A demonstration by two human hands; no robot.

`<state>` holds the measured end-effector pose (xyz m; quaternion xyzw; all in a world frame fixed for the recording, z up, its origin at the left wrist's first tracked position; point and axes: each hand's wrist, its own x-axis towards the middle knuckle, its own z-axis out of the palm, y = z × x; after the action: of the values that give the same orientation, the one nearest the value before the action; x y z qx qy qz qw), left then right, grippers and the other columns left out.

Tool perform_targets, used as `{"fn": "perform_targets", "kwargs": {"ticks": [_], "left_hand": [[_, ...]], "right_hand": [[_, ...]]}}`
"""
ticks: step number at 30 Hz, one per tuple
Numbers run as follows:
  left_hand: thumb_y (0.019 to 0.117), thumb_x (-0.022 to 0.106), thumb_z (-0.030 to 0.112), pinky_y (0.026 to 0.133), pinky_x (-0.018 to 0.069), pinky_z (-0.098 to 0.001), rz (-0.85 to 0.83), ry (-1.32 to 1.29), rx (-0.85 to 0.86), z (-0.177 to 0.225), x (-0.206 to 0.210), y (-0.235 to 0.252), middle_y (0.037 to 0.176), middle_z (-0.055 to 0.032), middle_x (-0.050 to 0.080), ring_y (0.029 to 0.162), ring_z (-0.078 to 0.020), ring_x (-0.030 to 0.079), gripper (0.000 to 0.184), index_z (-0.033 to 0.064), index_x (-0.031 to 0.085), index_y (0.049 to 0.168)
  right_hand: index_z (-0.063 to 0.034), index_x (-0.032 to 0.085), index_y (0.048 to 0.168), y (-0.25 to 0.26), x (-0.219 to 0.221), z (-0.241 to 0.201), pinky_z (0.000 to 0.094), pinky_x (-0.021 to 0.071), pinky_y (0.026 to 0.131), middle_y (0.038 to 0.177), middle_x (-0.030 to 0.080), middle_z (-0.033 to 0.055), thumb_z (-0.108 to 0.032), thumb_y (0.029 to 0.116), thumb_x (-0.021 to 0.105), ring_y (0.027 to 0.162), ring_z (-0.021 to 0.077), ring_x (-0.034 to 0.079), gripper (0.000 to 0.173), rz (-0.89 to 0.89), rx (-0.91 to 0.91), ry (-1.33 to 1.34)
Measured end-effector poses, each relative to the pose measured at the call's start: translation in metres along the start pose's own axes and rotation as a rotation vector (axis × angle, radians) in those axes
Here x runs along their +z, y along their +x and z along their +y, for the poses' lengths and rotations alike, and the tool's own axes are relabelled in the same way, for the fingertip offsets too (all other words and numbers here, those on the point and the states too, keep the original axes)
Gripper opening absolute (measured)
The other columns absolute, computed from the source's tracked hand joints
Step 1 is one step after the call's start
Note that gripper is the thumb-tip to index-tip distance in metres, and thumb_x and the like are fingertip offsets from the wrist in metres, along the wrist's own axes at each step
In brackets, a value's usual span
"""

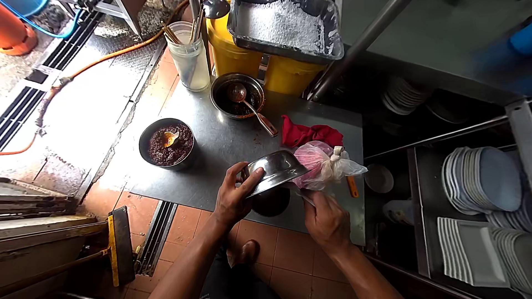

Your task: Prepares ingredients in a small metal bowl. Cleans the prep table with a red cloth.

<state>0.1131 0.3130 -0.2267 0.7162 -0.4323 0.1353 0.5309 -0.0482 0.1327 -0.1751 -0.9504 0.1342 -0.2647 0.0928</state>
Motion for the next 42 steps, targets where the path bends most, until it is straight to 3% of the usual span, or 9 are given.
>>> {"fn": "perform_targets", "kwargs": {"ticks": [5, 8, 11, 18, 22, 27, 34, 39, 42], "left_hand": [[0.0940, 0.060, 0.009, 0.088, 0.0573, -0.0309, -0.012, -0.025, 0.007, -0.001, 0.001, 0.004, 0.133, -0.0233, 0.053, 0.108, -0.0231, 0.063, 0.044, 0.0149, 0.062, 0.138], [0.0964, 0.059, 0.013, 0.090, 0.0573, -0.0314, -0.022, -0.041, 0.008, -0.001, 0.002, 0.008, 0.132, -0.0228, 0.054, 0.110, -0.0228, 0.064, 0.042, 0.0139, 0.062, 0.138], [0.0959, 0.059, 0.012, 0.088, 0.0577, -0.0300, -0.015, -0.051, 0.020, -0.005, 0.005, 0.011, 0.132, -0.0220, 0.053, 0.105, -0.0203, 0.065, 0.043, 0.0157, 0.061, 0.139], [0.0927, 0.059, 0.009, 0.091, 0.0575, -0.0323, 0.027, -0.026, 0.003, -0.002, 0.004, 0.011, 0.133, -0.0229, 0.054, 0.110, -0.0238, 0.063, 0.045, 0.0158, 0.063, 0.137], [0.0940, 0.064, 0.010, 0.092, 0.0576, -0.0321, 0.043, -0.003, 0.045, -0.008, 0.004, 0.009, 0.134, -0.0222, 0.053, 0.113, -0.0237, 0.064, 0.045, 0.0186, 0.062, 0.138], [0.0940, 0.062, 0.008, 0.096, 0.0560, -0.0358, 0.046, 0.002, 0.046, -0.008, 0.003, 0.009, 0.135, -0.0231, 0.054, 0.119, -0.0271, 0.061, 0.041, 0.0154, 0.064, 0.134], [0.0960, 0.061, 0.010, 0.092, 0.0569, -0.0329, 0.009, -0.034, 0.056, -0.002, 0.001, 0.021, 0.133, -0.0219, 0.054, 0.114, -0.0241, 0.062, 0.042, 0.0161, 0.062, 0.137], [0.0989, 0.050, 0.005, 0.104, 0.0495, -0.0318, -0.012, -0.150, -0.172, -0.004, -0.003, 0.029, 0.130, -0.0147, 0.058, 0.120, -0.0181, 0.057, 0.044, 0.0069, 0.060, 0.141], [0.1026, 0.046, 0.005, 0.097, 0.0505, -0.0284, 0.038, -0.204, -0.330, 0.002, -0.006, 0.038, 0.123, -0.0091, 0.059, 0.113, -0.0133, 0.058, 0.045, 0.0104, 0.057, 0.146]], "right_hand": [[-0.0042, 0.068, 0.086, 0.039, 0.018, -0.018, 0.0375, 0.0473, 0.054, 0.076, 0.062, 0.0102, -0.008, 0.0960, 0.056, 0.069, 0.0271, 0.062, 0.016, 0.158, -0.064, 0.001], [-0.0105, 0.076, 0.087, 0.032, 0.034, -0.014, 0.0386, 0.0548, 0.061, 0.086, 0.071, 0.0097, -0.010, 0.0917, 0.063, 0.082, 0.0277, 0.070, 0.014, 0.080, -0.149, 0.001], [-0.0121, 0.078, 0.091, 0.014, 0.034, 0.001, 0.0361, 0.0482, 0.054, 0.074, 0.065, 0.0065, -0.010, 0.0956, 0.058, 0.069, 0.0249, 0.063, 0.020, 0.034, -0.180, -0.031], [-0.0029, 0.070, 0.093, 0.024, 0.037, -0.012, 0.0428, 0.0500, 0.051, 0.077, 0.063, 0.0130, -0.011, 0.0986, 0.054, 0.069, 0.0318, 0.065, 0.019, 0.050, 0.078, -0.147], [-0.0101, 0.077, 0.099, -0.004, 0.030, -0.019, 0.0368, 0.0504, 0.048, 0.074, 0.067, 0.0077, -0.012, 0.0971, 0.050, 0.064, 0.0254, 0.067, 0.028, -0.062, 0.019, -0.081], [-0.0060, 0.075, 0.099, 0.012, 0.016, -0.009, 0.0373, 0.0495, 0.051, 0.076, 0.065, 0.0095, -0.013, 0.0990, 0.050, 0.067, 0.0262, 0.065, 0.026, 0.078, 0.058, -0.058], [-0.0117, 0.078, 0.096, 0.018, 0.040, -0.003, 0.0344, 0.0464, 0.054, 0.076, 0.063, 0.0065, -0.005, 0.0940, 0.057, 0.068, 0.0240, 0.060, 0.022, 0.062, -0.170, -0.010], [-0.0088, 0.078, 0.107, 0.038, 0.015, 0.004, 0.0375, 0.0446, 0.052, 0.074, 0.063, 0.0092, -0.008, 0.0984, 0.053, 0.067, 0.0276, 0.060, 0.026, 0.094, -0.185, -0.020], [-0.0075, 0.077, 0.111, 0.069, 0.019, -0.001, 0.0410, 0.0444, 0.054, 0.076, 0.064, 0.0117, -0.007, 0.0992, 0.053, 0.071, 0.0315, 0.061, 0.027, 0.130, -0.082, -0.101]]}}
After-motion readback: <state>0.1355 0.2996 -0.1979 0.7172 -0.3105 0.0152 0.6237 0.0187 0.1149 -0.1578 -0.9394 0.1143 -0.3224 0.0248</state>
